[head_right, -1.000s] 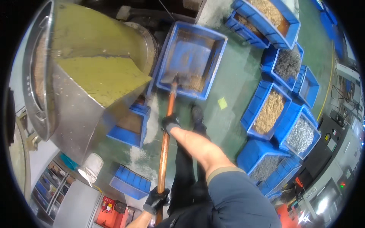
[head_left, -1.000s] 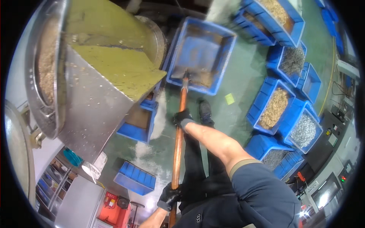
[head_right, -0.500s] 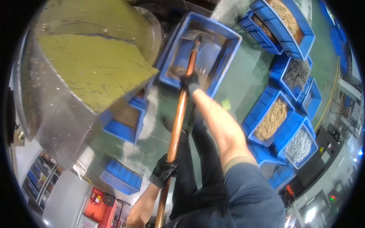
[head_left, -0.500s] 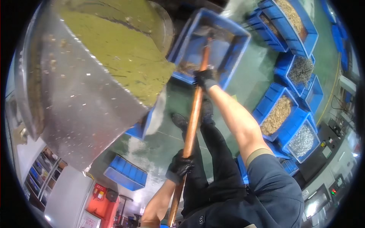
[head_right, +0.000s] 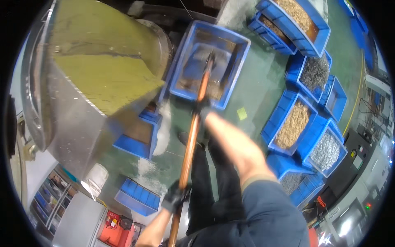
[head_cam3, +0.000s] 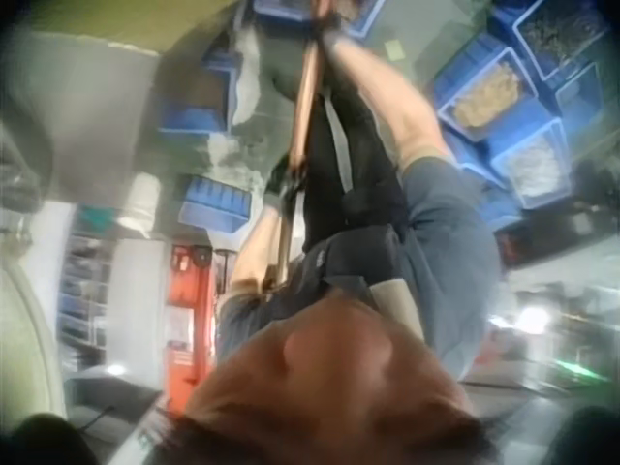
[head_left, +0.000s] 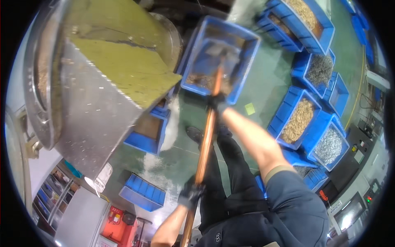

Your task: Transferring dry materials from storage bins into a processing machine using a long-handled scoop and moving the bins.

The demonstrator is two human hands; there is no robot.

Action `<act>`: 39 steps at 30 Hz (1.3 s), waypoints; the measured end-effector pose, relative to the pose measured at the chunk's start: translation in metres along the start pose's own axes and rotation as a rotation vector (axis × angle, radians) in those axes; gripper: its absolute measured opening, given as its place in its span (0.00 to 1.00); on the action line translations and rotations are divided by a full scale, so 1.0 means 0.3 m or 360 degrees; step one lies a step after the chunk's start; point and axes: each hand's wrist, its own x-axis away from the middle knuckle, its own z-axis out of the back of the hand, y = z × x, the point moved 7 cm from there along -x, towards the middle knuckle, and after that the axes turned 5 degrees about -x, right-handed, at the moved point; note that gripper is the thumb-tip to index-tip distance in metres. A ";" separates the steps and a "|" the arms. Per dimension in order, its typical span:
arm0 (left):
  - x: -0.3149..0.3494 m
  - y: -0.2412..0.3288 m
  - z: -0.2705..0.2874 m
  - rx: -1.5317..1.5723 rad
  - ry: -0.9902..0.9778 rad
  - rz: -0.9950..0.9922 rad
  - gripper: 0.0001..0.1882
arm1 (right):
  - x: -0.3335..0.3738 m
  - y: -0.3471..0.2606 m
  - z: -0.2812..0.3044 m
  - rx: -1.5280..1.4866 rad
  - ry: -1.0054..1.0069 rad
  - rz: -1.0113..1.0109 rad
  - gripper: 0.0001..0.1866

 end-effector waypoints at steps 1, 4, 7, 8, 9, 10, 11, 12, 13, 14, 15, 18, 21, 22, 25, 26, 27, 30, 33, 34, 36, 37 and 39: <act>-0.055 0.119 -0.034 0.0462 -0.0056 0.0123 0.09 | -0.050 -0.111 0.053 0.0202 0.0012 0.0164 0.09; -0.061 0.040 -0.033 0.0580 -0.0241 0.0372 0.13 | -0.040 -0.109 0.073 -0.0068 0.0053 0.0156 0.11; 0.204 -0.100 0.046 0.0039 0.0020 0.0277 0.20 | 0.217 0.129 -0.029 0.0287 0.0072 0.0199 0.12; 0.294 -0.093 0.063 0.0321 -0.0027 0.0596 0.20 | 0.370 0.128 -0.060 0.0661 0.0144 0.0347 0.15; 0.269 0.037 -0.043 0.0109 -0.0197 0.0681 0.20 | 0.198 0.332 0.135 0.0262 0.0292 0.0182 0.16; 0.363 -0.169 0.051 0.0190 -0.0079 0.0735 0.20 | 0.364 0.333 -0.064 0.0114 0.0004 -0.0025 0.15; 0.355 -0.075 0.036 0.0315 -0.0135 0.0769 0.19 | 0.316 0.319 -0.033 0.0104 0.0012 0.0016 0.15; 0.307 -0.062 0.020 0.0173 -0.0102 0.0744 0.19 | 0.258 0.312 -0.007 -0.0080 -0.0061 0.0001 0.14; 0.278 -0.064 0.005 0.0030 -0.0071 0.0739 0.20 | 0.221 0.329 0.004 -0.0262 -0.0134 -0.0036 0.13; 0.266 -0.097 0.014 0.0034 -0.0034 0.0754 0.20 | 0.223 0.270 -0.031 -0.0156 -0.0018 0.0089 0.13; 0.216 -0.112 0.025 0.0040 0.0024 0.0542 0.16 | 0.212 0.284 -0.086 -0.1093 -0.0431 -0.0531 0.11; 0.159 -0.060 0.009 0.0248 -0.0002 0.0425 0.13 | 0.164 0.215 -0.038 -0.0290 -0.0118 -0.0140 0.09; 0.163 -0.149 0.030 0.0456 -0.0035 0.0436 0.11 | 0.223 0.275 -0.092 -0.0900 -0.0341 0.0019 0.13; 0.131 -0.166 0.003 0.0577 -0.0053 0.0416 0.16 | 0.183 0.270 -0.037 -0.0481 -0.0169 0.0003 0.11; 0.135 -0.203 -0.011 0.0621 -0.0076 0.0399 0.20 | 0.166 0.274 -0.008 0.0047 0.0030 -0.0004 0.11; 0.151 -0.209 -0.010 0.0530 -0.0085 0.0390 0.19 | 0.178 0.278 -0.019 0.0066 0.0006 -0.0008 0.11; 0.167 -0.217 -0.015 0.0439 -0.0089 0.0382 0.18 | 0.195 0.272 -0.024 0.0136 0.0001 0.0056 0.11; 0.124 -0.189 -0.034 0.0537 -0.0050 0.0312 0.18 | 0.130 0.274 0.009 0.0102 -0.0036 -0.0030 0.10; 0.127 -0.261 -0.008 0.0437 -0.0010 0.0315 0.17 | 0.153 0.282 -0.018 0.0231 -0.0125 -0.0115 0.10; 0.106 -0.278 0.010 0.0209 0.0009 0.0307 0.18 | 0.153 0.286 0.011 -0.0190 -0.0212 -0.0060 0.08; 0.162 -0.182 0.075 -0.0856 0.0189 0.0217 0.27 | 0.247 0.280 0.019 -0.0478 -0.0310 -0.0042 0.09; 0.205 -0.166 0.114 -0.0835 0.0237 0.0241 0.27 | 0.382 0.277 -0.042 -0.0916 -0.0686 -0.0066 0.13; 0.235 -0.067 0.144 -0.1000 0.0336 0.0011 0.26 | 0.546 0.299 -0.038 -0.1234 -0.0930 -0.0337 0.14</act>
